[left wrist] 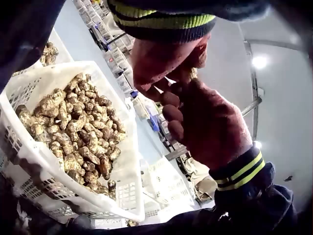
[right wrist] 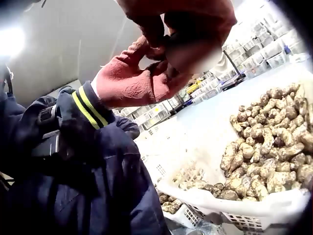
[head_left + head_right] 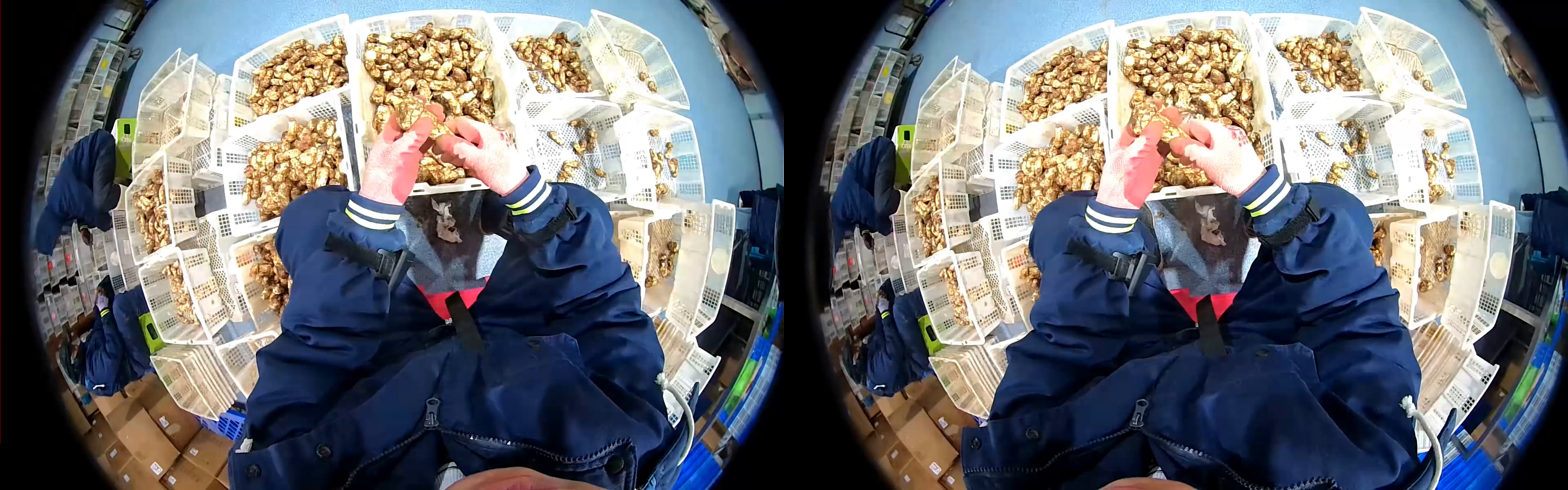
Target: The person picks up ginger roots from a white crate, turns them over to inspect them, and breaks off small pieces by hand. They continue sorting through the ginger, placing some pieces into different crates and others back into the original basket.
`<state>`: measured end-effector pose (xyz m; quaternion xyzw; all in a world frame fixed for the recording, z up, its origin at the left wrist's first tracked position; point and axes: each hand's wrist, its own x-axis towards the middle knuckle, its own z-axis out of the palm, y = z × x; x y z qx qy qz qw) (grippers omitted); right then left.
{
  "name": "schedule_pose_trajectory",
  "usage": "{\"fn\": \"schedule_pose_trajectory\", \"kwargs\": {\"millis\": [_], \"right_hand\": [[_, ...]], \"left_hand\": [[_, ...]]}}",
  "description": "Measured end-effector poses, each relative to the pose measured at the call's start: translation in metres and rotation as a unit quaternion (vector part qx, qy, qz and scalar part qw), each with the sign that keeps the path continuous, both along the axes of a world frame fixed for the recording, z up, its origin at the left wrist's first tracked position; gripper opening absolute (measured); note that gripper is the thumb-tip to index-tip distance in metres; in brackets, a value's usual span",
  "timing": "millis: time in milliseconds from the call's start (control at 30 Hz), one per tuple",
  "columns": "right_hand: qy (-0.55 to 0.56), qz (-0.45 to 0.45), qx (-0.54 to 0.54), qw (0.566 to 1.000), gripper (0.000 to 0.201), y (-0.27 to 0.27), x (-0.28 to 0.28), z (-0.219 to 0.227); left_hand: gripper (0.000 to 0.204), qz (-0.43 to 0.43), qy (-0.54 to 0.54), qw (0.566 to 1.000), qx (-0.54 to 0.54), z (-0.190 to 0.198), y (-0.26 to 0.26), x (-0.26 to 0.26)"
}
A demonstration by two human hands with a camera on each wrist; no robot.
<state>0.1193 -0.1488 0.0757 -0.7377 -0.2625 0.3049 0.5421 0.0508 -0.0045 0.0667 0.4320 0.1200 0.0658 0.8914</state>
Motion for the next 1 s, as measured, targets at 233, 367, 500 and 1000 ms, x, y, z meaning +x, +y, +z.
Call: {"fn": "schedule_pose_trajectory", "kwargs": {"millis": [233,367,500,1000], "right_hand": [[0.123,-0.024,0.113,0.986,0.024,0.001,-0.001,0.0],[0.124,0.021,0.087,0.988,0.023,0.001,0.009,-0.012],[0.127,0.036,0.057,0.99,0.025,0.001,0.006,-0.011],[0.396,-0.045,0.174,0.9,0.032,0.006,0.002,-0.02]], "left_hand": [[0.034,0.029,-0.037,0.999,0.014,-0.006,0.0,0.005],[0.031,0.023,0.005,0.999,0.032,-0.006,0.006,0.0],[0.027,0.026,0.02,0.999,0.023,-0.015,0.008,0.002],[0.029,0.041,0.072,0.995,-0.064,-0.032,0.012,0.008]]}}
